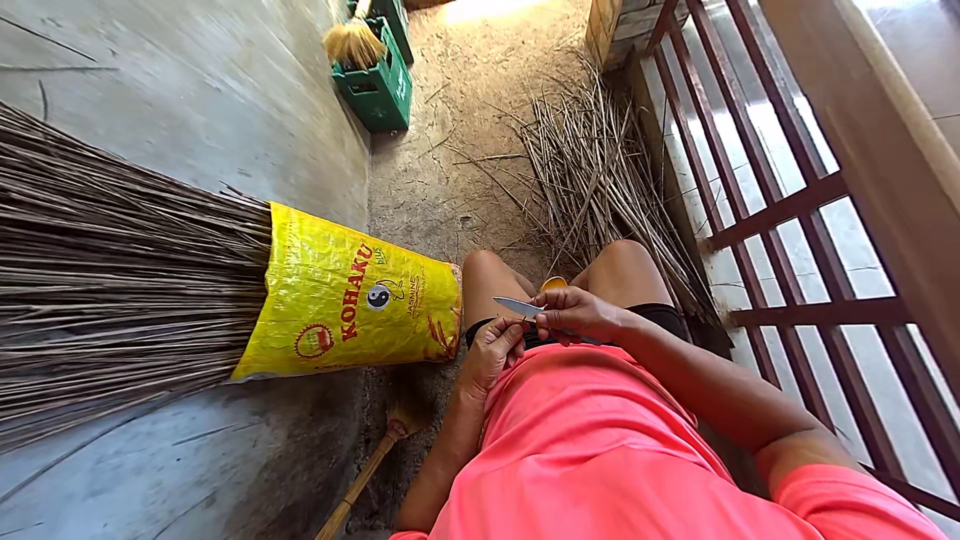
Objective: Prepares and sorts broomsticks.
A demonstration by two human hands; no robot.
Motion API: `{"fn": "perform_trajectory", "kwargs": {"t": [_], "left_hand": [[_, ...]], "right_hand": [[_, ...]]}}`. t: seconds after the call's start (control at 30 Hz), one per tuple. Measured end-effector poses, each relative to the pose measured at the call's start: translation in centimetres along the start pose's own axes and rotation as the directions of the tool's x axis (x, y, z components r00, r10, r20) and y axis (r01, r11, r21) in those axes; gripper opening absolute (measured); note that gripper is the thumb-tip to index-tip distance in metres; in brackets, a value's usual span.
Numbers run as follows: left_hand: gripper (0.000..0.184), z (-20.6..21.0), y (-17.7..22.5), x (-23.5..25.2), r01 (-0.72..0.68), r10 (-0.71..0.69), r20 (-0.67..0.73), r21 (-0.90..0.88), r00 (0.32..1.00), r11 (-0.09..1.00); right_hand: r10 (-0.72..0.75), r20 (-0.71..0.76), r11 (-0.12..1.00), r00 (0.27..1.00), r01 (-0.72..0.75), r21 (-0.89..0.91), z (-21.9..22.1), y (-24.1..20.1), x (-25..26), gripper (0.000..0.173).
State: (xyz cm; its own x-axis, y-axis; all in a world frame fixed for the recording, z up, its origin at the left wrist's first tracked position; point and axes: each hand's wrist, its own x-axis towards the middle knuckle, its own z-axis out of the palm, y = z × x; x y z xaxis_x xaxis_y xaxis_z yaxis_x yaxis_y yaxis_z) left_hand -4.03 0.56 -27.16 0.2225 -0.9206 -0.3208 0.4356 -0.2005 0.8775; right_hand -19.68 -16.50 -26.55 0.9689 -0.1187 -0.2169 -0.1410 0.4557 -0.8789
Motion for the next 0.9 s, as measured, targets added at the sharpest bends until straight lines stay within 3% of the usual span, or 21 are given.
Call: {"fn": "perform_trajectory", "kwargs": {"t": [0.2,0.37,0.47,0.53,0.6,0.67,0.73,0.8,0.87,0.9], "left_hand": [[0.015,-0.6,-0.2,-0.4,-0.033,0.035,-0.051,0.033,0.998,0.999],[0.014,-0.1,-0.2,0.1,-0.083,0.086,-0.015,0.143,0.996,0.986],[0.015,0.1,-0.1,-0.1,-0.088,0.097,-0.040,0.172,0.995,0.981],[0.016,-0.5,-0.3,-0.5,-0.070,0.090,-0.084,0.213,0.992,0.975],[0.017,-1.8,-0.9,-0.8,-0.044,0.082,-0.128,0.276,0.988,0.960],[0.018,-3.2,-1.7,-1.0,-0.008,0.070,-0.150,0.376,0.986,0.927],[0.018,-3.9,-2.2,-0.9,0.020,0.054,-0.138,0.486,0.989,0.874],[0.019,-3.8,-2.5,-0.8,0.018,0.038,-0.089,0.562,0.995,0.827],[0.020,-3.3,-2.4,-0.5,-0.010,0.033,-0.026,0.616,0.999,0.788],[0.021,-3.0,-2.4,-0.4,-0.026,0.035,-0.002,0.625,0.999,0.780]], "right_hand": [[-0.057,-0.322,0.993,0.945,0.086,0.076,-1.8,-2.2,-0.3,0.023],[0.006,-0.059,0.999,0.998,-0.008,-0.038,-0.2,-1.6,-0.4,0.031],[-0.013,-0.223,0.999,0.975,0.005,-0.038,-1.5,-1.9,-0.3,0.020],[-0.066,-0.517,0.998,0.854,0.046,-0.051,-2.8,-2.9,-0.8,0.019],[-0.164,-0.735,0.986,0.658,0.099,-0.131,-3.8,-3.9,-1.9,0.025],[-0.364,-0.775,0.929,0.516,0.144,-0.340,-4.9,-3.9,-3.2,0.025],[-0.587,-0.658,0.774,0.472,0.091,-0.626,-5.6,-3.7,-4.6,0.030],[-0.719,-0.426,0.511,0.549,0.002,-0.859,-5.5,-3.9,-5.6,0.032],[-0.647,-0.229,0.263,0.728,-0.069,-0.962,-5.5,-4.2,-6.2,0.025],[-0.563,-0.179,0.203,0.807,-0.075,-0.976,-5.7,-4.1,-6.5,0.024]]}}
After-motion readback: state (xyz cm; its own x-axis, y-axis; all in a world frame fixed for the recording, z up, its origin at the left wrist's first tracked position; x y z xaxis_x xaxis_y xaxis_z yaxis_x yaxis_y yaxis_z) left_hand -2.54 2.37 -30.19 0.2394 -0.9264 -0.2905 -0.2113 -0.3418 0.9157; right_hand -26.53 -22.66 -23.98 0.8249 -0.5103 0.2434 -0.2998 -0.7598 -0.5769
